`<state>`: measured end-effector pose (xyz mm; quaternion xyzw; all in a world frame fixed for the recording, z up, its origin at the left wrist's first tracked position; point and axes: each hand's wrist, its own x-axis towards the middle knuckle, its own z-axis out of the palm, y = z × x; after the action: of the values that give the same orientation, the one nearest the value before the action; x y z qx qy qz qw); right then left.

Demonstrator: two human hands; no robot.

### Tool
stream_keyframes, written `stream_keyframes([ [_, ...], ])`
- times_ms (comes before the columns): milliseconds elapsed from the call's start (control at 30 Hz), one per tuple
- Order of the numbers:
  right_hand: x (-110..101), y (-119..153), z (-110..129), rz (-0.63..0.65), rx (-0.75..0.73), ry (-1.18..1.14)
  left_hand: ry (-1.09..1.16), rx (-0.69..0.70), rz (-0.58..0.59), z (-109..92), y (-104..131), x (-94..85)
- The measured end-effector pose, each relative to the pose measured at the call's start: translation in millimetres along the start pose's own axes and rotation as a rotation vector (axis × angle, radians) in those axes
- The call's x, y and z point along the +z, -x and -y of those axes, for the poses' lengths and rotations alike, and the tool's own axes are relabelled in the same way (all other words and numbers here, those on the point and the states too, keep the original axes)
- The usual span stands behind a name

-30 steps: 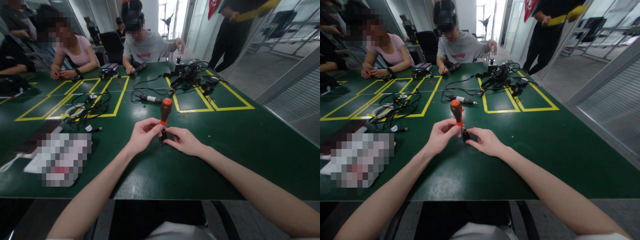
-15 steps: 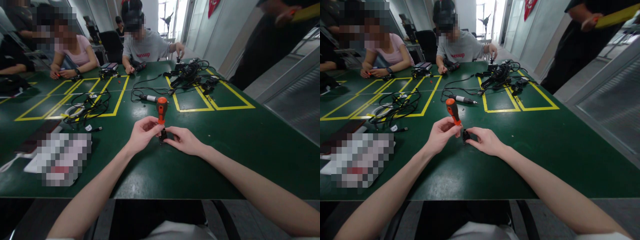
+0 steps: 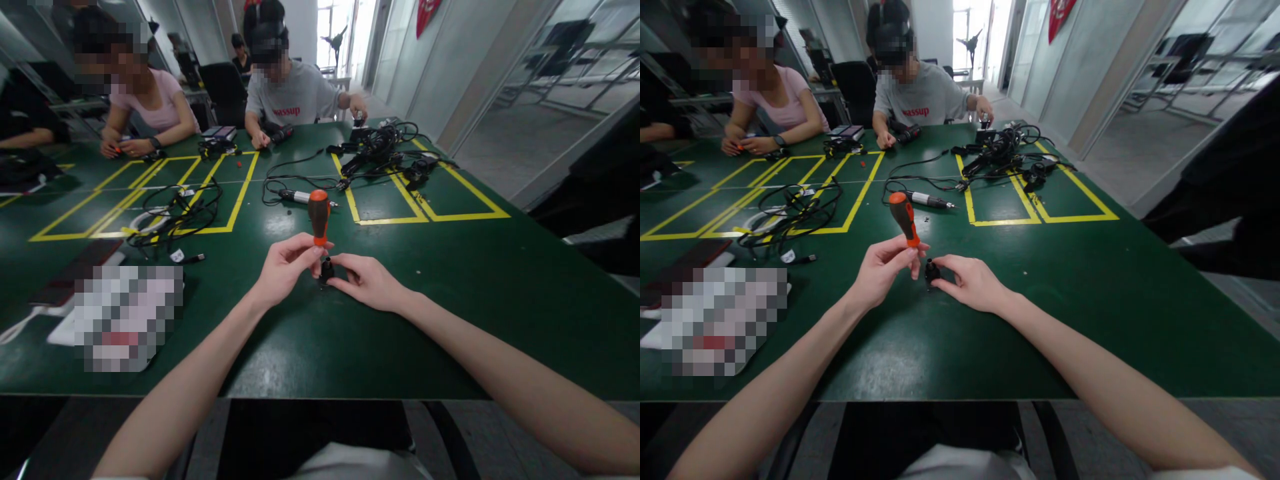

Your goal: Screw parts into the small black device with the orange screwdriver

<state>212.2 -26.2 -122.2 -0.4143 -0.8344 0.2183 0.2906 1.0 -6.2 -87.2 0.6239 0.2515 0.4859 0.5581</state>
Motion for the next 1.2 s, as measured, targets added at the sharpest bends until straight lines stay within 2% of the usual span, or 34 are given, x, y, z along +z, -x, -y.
stream_keyframes([
  [300, -0.6, 0.5, -0.5, 0.004, 0.010, -0.018, 0.024, -0.030, -0.082, 0.3, -1.1, 3.7],
  [633, -0.8, -0.7, 1.5, 0.007, 0.017, -0.012, 0.161, -0.077, -0.026, 0.2, -0.1, 1.7],
  [967, 0.3, 0.7, -0.8, -0.002, 0.009, -0.023, 0.058, -0.070, -0.088, 2.1, -0.9, 2.6],
  [1200, -0.7, 0.2, -0.2, 0.012, 0.020, -0.013, 0.069, -0.061, -0.072, 2.2, -1.3, 1.3],
])
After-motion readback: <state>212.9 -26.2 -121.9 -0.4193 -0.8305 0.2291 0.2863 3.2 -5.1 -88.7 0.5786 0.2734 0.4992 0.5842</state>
